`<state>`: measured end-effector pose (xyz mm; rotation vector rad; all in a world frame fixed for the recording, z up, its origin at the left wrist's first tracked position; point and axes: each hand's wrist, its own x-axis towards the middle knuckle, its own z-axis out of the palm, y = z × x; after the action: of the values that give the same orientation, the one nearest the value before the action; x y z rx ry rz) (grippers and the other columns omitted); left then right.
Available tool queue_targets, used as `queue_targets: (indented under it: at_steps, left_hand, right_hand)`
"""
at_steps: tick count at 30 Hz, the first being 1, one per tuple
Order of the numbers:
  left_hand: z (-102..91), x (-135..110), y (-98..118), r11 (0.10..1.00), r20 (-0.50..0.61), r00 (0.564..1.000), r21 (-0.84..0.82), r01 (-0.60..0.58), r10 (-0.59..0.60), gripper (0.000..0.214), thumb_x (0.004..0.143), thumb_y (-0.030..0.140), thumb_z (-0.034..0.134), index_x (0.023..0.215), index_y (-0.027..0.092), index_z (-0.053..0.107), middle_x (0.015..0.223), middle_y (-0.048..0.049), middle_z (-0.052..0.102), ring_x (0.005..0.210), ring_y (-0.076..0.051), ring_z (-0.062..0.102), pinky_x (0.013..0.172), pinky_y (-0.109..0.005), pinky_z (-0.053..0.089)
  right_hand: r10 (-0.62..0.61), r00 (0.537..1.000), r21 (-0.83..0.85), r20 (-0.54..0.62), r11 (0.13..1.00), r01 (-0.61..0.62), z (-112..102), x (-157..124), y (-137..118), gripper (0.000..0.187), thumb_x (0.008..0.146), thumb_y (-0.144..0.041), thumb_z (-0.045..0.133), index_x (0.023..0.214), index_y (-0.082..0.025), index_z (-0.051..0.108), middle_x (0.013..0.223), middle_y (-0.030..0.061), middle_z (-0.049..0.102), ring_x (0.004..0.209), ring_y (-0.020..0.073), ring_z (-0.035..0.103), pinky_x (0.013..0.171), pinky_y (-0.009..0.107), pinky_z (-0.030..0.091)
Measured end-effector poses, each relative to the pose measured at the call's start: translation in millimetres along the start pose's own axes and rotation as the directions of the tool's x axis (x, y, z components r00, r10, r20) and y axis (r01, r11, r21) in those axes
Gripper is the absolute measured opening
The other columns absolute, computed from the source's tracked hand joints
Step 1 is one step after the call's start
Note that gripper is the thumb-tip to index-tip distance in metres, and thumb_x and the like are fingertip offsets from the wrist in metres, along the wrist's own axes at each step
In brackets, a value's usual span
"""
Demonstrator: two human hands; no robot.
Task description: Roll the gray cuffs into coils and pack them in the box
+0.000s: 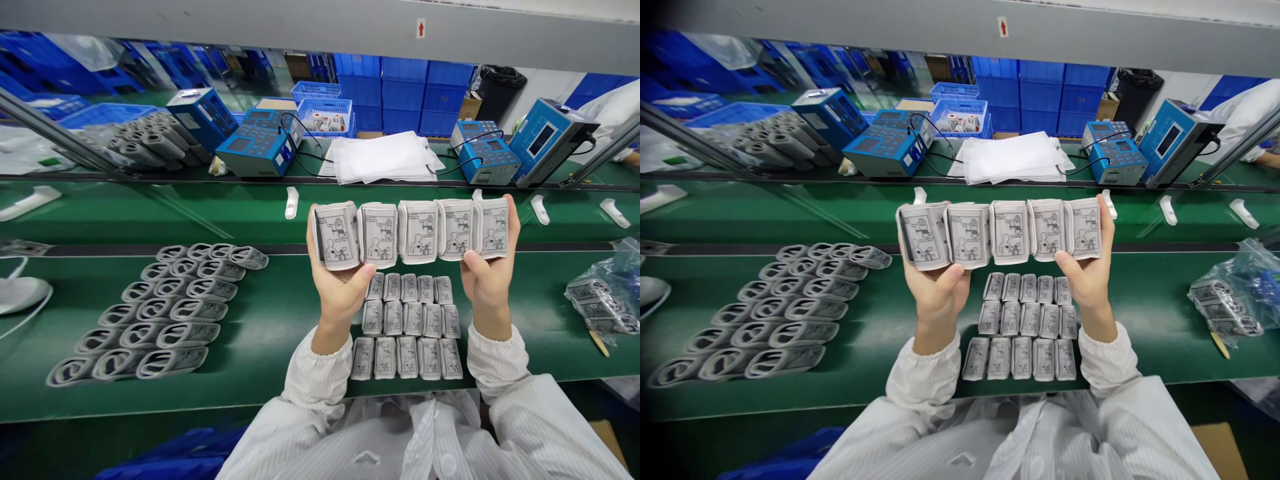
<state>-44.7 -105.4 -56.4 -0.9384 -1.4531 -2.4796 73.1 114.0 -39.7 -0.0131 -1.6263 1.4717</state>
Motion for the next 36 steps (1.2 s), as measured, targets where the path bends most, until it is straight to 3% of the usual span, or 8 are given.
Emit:
queue_targets:
  at_steps: [5,10,25,31,36]
  left_hand:
    - [-1.0,-0.3,-2.5,1.0,0.005,1.0,0.017,-0.008,0.008,0.108,0.086,0.056,0.098,0.175,0.051,0.037,0.181,-0.0092,0.047,0.172,-0.042,0.045,0.136,-0.07,0.047]
    - [-2.9,-0.2,-4.4,1.0,0.001,1.0,0.015,-0.009,0.009,0.106,0.086,0.052,0.098,0.174,0.051,0.038,0.181,-0.0095,0.047,0.17,-0.043,0.047,0.134,-0.071,0.048]
    - [-4.9,1.2,-6.6,0.999,-0.026,1.0,0.039,-0.004,0.005,0.109,0.083,0.057,0.099,0.174,0.05,0.039,0.183,-0.0088,0.045,0.174,-0.043,0.042,0.138,-0.069,0.043]
    - [-7.0,4.6,-3.7,0.996,-0.046,0.999,0.086,0.031,-0.027,0.111,0.082,0.06,0.099,0.175,0.048,0.039,0.181,-0.0099,0.047,0.172,-0.042,0.045,0.138,-0.069,0.044]
    - [-10.0,5.7,-3.2,0.992,-0.049,0.996,0.1,0.073,-0.069,0.114,0.081,0.06,0.101,0.176,0.05,0.037,0.182,-0.0084,0.047,0.173,-0.042,0.044,0.139,-0.07,0.041]
  right_hand:
    - [-0.015,1.0,-0.049,0.027,0.999,0.016,-4.3,-0.3,0.9,0.108,0.083,-0.063,0.094,0.174,-0.05,0.038,0.182,0.0026,0.043,0.174,0.0388,0.04,0.142,0.068,0.041]
    - [-0.029,0.999,-0.066,0.032,0.997,0.031,-3.2,0.5,-1.5,0.1,0.087,-0.059,0.091,0.173,-0.052,0.04,0.185,-0.0003,0.039,0.171,0.0376,0.045,0.141,0.066,0.043]
    - [-0.038,0.998,-0.009,0.057,0.999,0.039,0.1,-0.7,1.9,0.102,0.087,-0.057,0.09,0.174,-0.05,0.036,0.189,0.0004,0.032,0.173,0.0366,0.041,0.144,0.068,0.035]
    - [-0.001,1.0,0.018,0.03,1.0,0.001,3.1,-2.1,0.4,0.099,0.088,-0.06,0.089,0.172,-0.047,0.04,0.182,0.004,0.042,0.168,0.0374,0.048,0.143,0.069,0.037]
    - [0.054,0.998,0.01,0.029,0.998,-0.054,2.4,-1.2,1.4,0.112,0.081,-0.066,0.094,0.175,-0.046,0.036,0.182,0.0057,0.043,0.172,0.0383,0.042,0.141,0.067,0.042]
